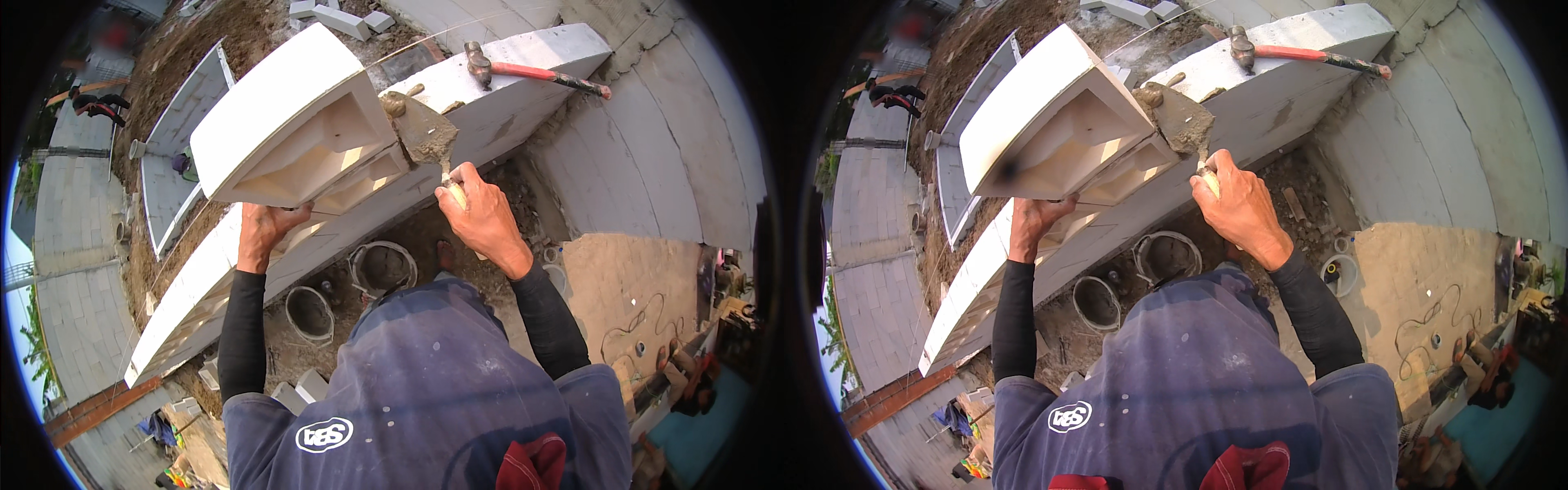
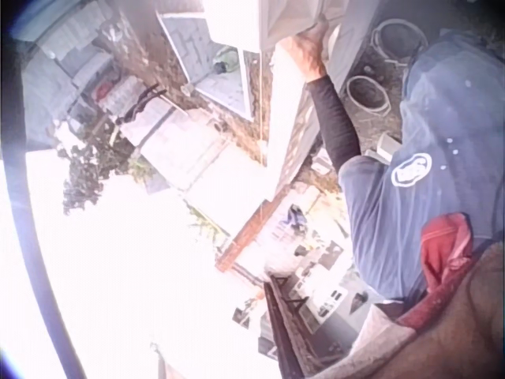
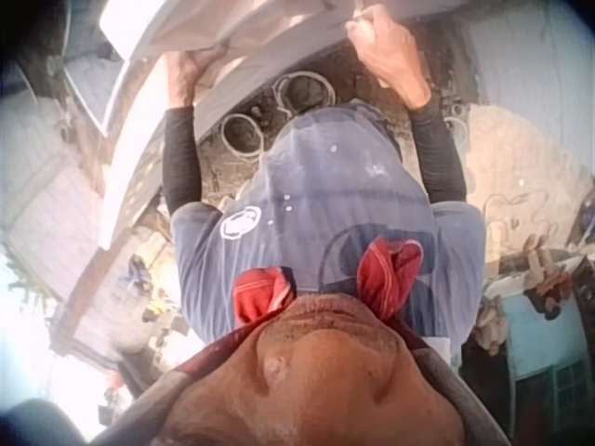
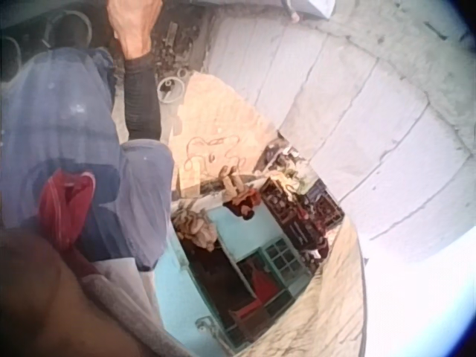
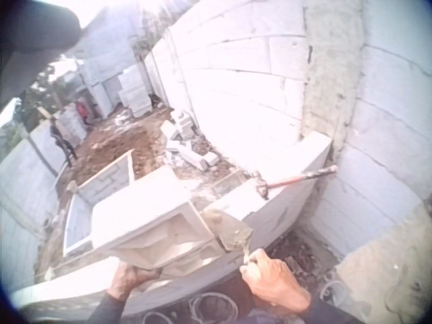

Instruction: The person applies mortar to the top edge of a concrete block wall using a trowel, lifts a decorative breeze block and positions it on the mortar, then taps the block with a hammer to level it and cleans away excess mortar with the trowel.

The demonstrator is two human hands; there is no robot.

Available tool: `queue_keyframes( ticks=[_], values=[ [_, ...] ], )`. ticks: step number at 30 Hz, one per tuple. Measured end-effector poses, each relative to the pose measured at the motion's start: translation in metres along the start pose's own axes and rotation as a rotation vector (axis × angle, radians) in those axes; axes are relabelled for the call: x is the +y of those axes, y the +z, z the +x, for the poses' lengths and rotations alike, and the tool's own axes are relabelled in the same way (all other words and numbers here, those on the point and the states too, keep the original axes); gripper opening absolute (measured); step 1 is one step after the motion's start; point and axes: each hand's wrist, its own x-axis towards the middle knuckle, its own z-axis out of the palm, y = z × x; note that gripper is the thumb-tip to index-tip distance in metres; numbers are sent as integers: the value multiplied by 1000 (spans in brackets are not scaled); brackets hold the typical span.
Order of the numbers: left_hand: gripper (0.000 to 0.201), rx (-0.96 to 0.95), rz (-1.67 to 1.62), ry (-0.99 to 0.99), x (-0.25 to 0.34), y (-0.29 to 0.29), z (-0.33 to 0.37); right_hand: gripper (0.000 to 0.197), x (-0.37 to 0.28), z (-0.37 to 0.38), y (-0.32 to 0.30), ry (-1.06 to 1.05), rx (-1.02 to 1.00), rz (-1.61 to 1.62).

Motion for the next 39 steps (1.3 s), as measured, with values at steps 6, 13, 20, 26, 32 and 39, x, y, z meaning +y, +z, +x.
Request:
queue_keyframes(
  ticks=[6,13,20,26,32,39],
  values=[
    [62,-90,-65,-92,-23,-8,-12,30,12,-27,7,77,52,109],
    [147,-20,136,-57,-64,-59,-59,22,64,-104,58,154,-54,371],
    [122,-25,141,-132,-101,-86,-117,24,29,-147,105,180,-200,244],
    [109,-55,174,-152,-149,-108,-145,22,-23,-150,180,-229,-3,-12],
    [95,-54,200,-82,-136,-134,-164,30,-66,-129,266,-297,247,58],
    [61,246,-272,63,-79,-106,-212,32,-70,-70,315,-151,395,-243]
  ],
)
